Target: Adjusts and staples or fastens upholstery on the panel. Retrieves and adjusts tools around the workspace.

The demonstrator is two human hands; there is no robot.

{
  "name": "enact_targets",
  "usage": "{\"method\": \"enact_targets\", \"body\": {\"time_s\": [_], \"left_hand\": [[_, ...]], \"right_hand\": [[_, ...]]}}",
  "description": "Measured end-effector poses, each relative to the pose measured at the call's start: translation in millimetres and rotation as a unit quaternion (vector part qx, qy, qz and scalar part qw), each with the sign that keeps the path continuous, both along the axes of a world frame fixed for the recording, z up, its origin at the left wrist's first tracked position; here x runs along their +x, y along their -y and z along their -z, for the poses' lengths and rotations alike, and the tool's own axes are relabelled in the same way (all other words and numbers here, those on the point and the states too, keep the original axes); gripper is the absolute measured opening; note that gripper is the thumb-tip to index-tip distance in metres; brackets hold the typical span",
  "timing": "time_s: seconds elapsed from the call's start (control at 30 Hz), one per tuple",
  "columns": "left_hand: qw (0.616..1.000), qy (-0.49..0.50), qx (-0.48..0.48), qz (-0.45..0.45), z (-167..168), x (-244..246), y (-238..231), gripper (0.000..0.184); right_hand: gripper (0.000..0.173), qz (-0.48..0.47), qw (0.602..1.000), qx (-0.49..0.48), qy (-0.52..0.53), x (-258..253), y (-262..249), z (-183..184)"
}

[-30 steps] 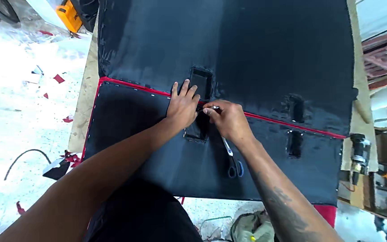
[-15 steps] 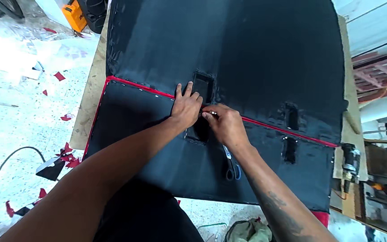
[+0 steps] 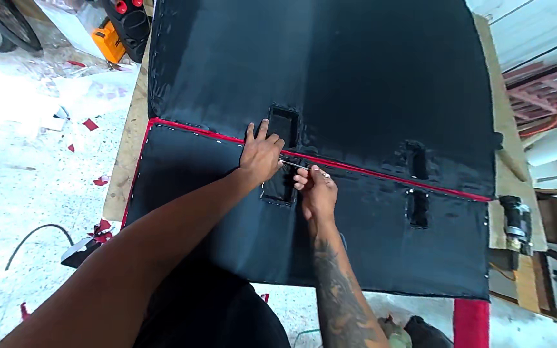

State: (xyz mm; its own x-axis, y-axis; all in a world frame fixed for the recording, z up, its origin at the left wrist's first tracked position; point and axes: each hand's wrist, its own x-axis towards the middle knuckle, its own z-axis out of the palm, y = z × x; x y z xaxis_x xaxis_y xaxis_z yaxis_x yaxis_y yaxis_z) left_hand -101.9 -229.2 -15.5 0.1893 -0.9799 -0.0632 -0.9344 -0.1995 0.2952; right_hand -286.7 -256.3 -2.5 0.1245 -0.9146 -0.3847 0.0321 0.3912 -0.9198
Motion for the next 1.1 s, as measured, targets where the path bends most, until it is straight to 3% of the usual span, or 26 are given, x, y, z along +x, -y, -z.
{"method": "enact_targets", "body": {"time_s": [0.1, 0.27, 0.43, 0.53, 0.67, 0.87, 1.1], "left_hand": [[0.999, -0.012, 0.01, 0.033, 1, 9, 3, 0.06], [0.997, -0.021, 0.012, 0.067, 1, 18, 7, 0.073], [0.997, -0.03, 0.013, 0.075, 2, 17, 7, 0.069], [0.997, -0.032, 0.017, 0.071, 1, 17, 6, 0.058], [0.997, -0.023, 0.022, 0.074, 0, 17, 6, 0.07], [0.997, -0.023, 0.011, 0.076, 2, 17, 4, 0.061], [0.996, 0.007, -0.005, 0.09, 4, 18, 0, 0.055]], "right_hand": [[0.028, 0.033, 0.999, 0.018, 0.03, 7, -5, -1], [0.029, -0.033, 0.998, -0.039, -0.038, -1, -7, -19], [0.023, -0.132, 0.951, -0.233, -0.155, 12, -26, -20], [0.018, -0.151, 0.921, -0.301, -0.198, 22, -39, -20], [0.017, -0.164, 0.91, -0.301, -0.232, 27, -43, -21], [0.018, -0.161, 0.904, -0.318, -0.235, 35, -50, -22], [0.019, -0.195, 0.812, -0.412, -0.365, 56, -56, -16]]}}
